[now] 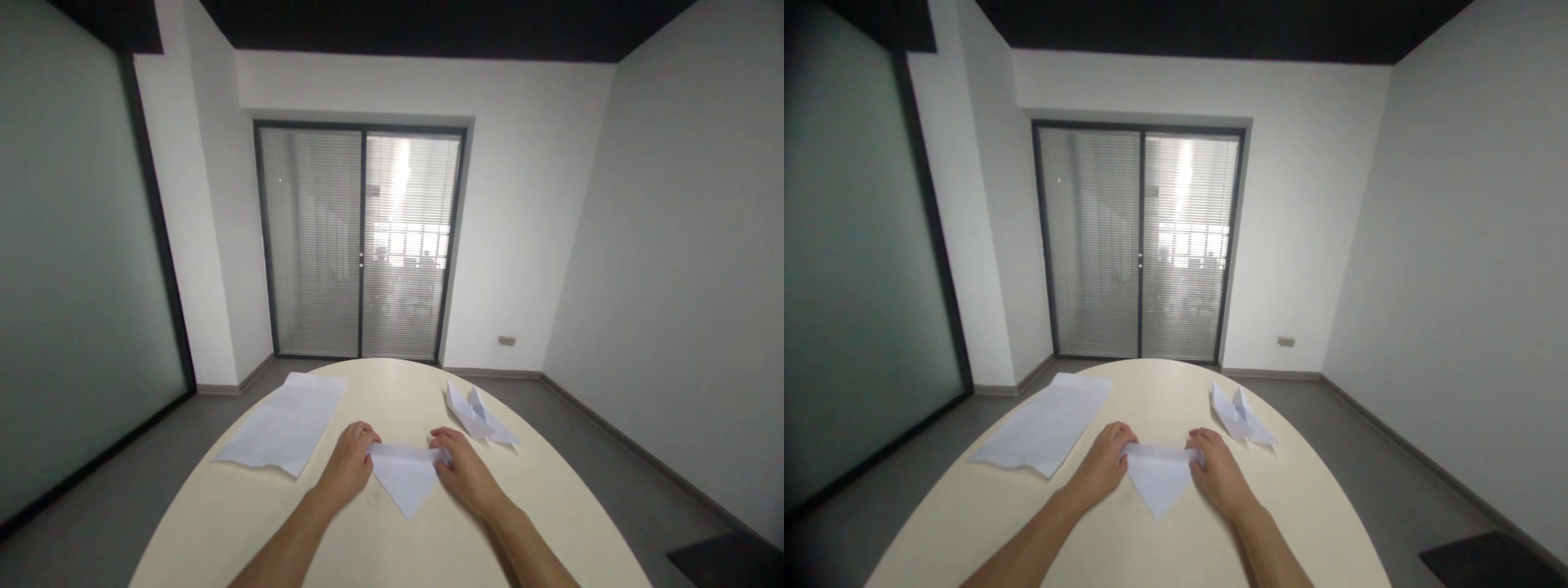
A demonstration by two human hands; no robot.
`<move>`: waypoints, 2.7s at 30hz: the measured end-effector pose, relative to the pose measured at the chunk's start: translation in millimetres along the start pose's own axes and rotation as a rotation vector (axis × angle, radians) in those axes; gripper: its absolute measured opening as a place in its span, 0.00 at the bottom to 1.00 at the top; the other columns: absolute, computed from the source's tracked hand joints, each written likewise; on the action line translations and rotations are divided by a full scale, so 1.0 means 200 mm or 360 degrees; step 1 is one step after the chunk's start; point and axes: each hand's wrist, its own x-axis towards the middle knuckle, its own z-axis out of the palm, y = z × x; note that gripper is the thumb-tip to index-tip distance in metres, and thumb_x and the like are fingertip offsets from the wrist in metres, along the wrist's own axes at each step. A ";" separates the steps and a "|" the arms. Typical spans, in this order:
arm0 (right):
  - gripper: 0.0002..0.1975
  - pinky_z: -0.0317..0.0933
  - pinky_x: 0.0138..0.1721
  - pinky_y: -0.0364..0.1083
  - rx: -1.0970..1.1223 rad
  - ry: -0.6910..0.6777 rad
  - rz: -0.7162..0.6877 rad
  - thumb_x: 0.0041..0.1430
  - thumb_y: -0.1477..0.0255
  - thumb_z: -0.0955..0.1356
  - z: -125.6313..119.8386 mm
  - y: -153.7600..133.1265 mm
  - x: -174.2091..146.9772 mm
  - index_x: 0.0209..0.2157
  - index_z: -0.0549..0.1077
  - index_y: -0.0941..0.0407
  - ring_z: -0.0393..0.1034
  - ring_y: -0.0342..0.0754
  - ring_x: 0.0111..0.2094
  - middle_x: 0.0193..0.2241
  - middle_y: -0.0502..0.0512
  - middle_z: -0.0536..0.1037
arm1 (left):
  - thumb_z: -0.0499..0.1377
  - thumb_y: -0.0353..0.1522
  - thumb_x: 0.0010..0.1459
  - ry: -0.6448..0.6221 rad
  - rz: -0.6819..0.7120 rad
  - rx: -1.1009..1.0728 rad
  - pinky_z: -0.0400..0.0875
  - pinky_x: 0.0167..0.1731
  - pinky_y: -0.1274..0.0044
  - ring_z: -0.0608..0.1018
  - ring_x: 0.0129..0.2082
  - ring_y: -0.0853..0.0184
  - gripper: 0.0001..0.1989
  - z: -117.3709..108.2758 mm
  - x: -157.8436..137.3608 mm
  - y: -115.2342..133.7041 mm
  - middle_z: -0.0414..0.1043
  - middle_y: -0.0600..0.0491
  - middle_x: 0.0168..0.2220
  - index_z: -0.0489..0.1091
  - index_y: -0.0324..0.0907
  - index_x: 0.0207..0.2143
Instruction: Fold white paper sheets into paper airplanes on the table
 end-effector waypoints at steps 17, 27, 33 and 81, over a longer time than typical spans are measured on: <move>0.20 0.60 0.48 0.44 -0.0223 -0.0279 -0.0018 0.50 0.81 0.61 -0.05 -0.07 -0.02 0.39 0.79 0.53 0.70 0.49 0.46 0.40 0.54 0.79 | 0.54 0.20 0.52 -0.0105 0.0206 0.0197 0.61 0.48 0.69 0.72 0.41 0.62 0.14 -0.04 -0.01 0.06 0.76 0.53 0.35 0.75 0.44 0.31; 0.21 0.60 0.45 0.42 -0.0280 -0.0240 -0.0092 0.48 0.83 0.61 -0.05 -0.09 -0.03 0.38 0.79 0.52 0.70 0.48 0.44 0.38 0.53 0.78 | 0.56 0.30 0.59 -0.0150 0.0128 0.0337 0.62 0.44 0.69 0.74 0.40 0.61 0.09 -0.08 -0.03 0.14 0.77 0.50 0.35 0.76 0.43 0.31; 0.19 0.59 0.48 0.44 -0.0313 -0.0191 -0.0063 0.54 0.80 0.61 -0.04 -0.04 -0.03 0.42 0.78 0.53 0.69 0.49 0.46 0.42 0.55 0.78 | 0.53 0.37 0.63 -0.0179 0.0095 0.0345 0.63 0.45 0.69 0.74 0.41 0.60 0.13 -0.06 -0.03 0.16 0.76 0.50 0.38 0.77 0.43 0.34; 0.16 0.61 0.51 0.51 -0.0067 -0.0271 -0.0160 0.60 0.64 0.66 -0.09 -0.17 -0.03 0.47 0.79 0.53 0.69 0.55 0.48 0.46 0.59 0.77 | 0.51 0.36 0.62 -0.0485 0.0162 0.0360 0.64 0.57 0.63 0.69 0.58 0.54 0.18 -0.04 -0.07 0.30 0.67 0.43 0.59 0.70 0.41 0.52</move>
